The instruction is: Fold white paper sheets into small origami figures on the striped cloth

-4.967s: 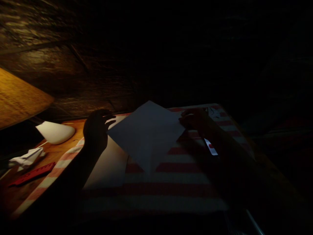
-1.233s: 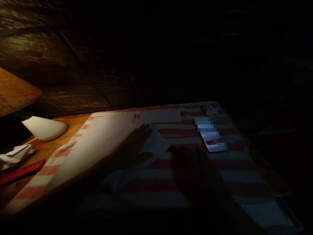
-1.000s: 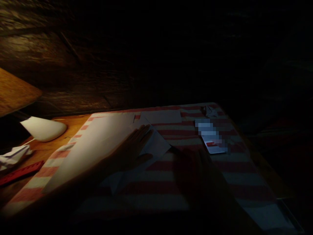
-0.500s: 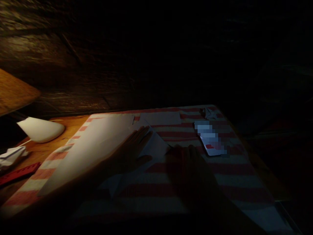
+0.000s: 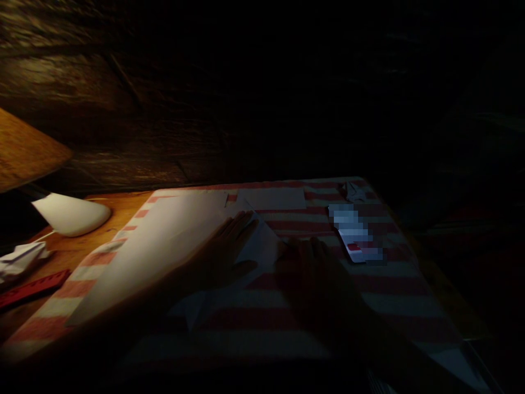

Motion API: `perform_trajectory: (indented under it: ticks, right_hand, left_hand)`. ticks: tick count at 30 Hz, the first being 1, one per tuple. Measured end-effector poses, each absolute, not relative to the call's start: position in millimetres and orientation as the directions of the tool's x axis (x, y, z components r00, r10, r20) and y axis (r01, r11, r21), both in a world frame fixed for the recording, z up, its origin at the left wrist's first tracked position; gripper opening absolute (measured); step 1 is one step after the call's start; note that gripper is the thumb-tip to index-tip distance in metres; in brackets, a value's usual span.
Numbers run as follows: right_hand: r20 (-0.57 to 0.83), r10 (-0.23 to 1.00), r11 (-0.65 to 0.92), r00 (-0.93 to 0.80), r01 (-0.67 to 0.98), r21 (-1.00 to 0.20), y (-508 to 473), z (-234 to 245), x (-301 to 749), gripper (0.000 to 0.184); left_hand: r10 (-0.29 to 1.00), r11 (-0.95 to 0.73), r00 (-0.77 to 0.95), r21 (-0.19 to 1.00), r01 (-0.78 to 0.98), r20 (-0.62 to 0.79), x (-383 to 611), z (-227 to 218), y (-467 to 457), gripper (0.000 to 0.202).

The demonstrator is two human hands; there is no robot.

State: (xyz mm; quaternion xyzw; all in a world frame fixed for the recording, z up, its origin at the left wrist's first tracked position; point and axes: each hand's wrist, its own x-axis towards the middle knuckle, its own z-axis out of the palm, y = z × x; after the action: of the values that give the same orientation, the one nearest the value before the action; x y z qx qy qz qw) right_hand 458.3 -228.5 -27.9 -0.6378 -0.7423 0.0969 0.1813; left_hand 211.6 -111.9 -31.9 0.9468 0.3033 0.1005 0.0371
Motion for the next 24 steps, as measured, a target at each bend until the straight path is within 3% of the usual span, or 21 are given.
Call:
perform_trajectory:
  ticks: [4, 8, 15, 21, 24]
  right_hand:
    - [0.117, 0.987, 0.142, -0.107, 0.928, -0.346, -228.4, -26.4, 457.9, 0.030]
    - [0.104, 0.988, 0.142, -0.115, 0.939, -0.312, -229.3, -28.0, 458.6, 0.029]
    - [0.181, 0.979, 0.154, -0.098, 0.932, -0.329, -233.1, -24.3, 459.5, 0.028]
    - [0.209, 0.972, 0.167, -0.103, 0.934, -0.315, -238.8, -22.4, 461.3, 0.020]
    - [0.208, 0.970, 0.190, -0.126, 0.925, -0.328, -233.0, -21.0, 461.0, 0.025]
  left_hand:
    - [0.523, -0.852, 0.830, 0.139, 0.504, 0.196, 211.3, -22.4, -114.8, 0.082]
    - [0.498, -0.867, 0.844, 0.142, 0.478, 0.198, 210.8, -16.5, -118.2, 0.062]
    - [0.493, -0.870, 0.845, 0.131, 0.475, 0.209, 209.7, -19.2, -119.9, 0.048]
    - [0.515, -0.857, 0.841, 0.109, 0.503, 0.168, 210.0, -17.1, -120.9, 0.045]
    - [0.509, -0.861, 0.845, 0.105, 0.498, 0.164, 209.9, -16.9, -121.0, 0.045]
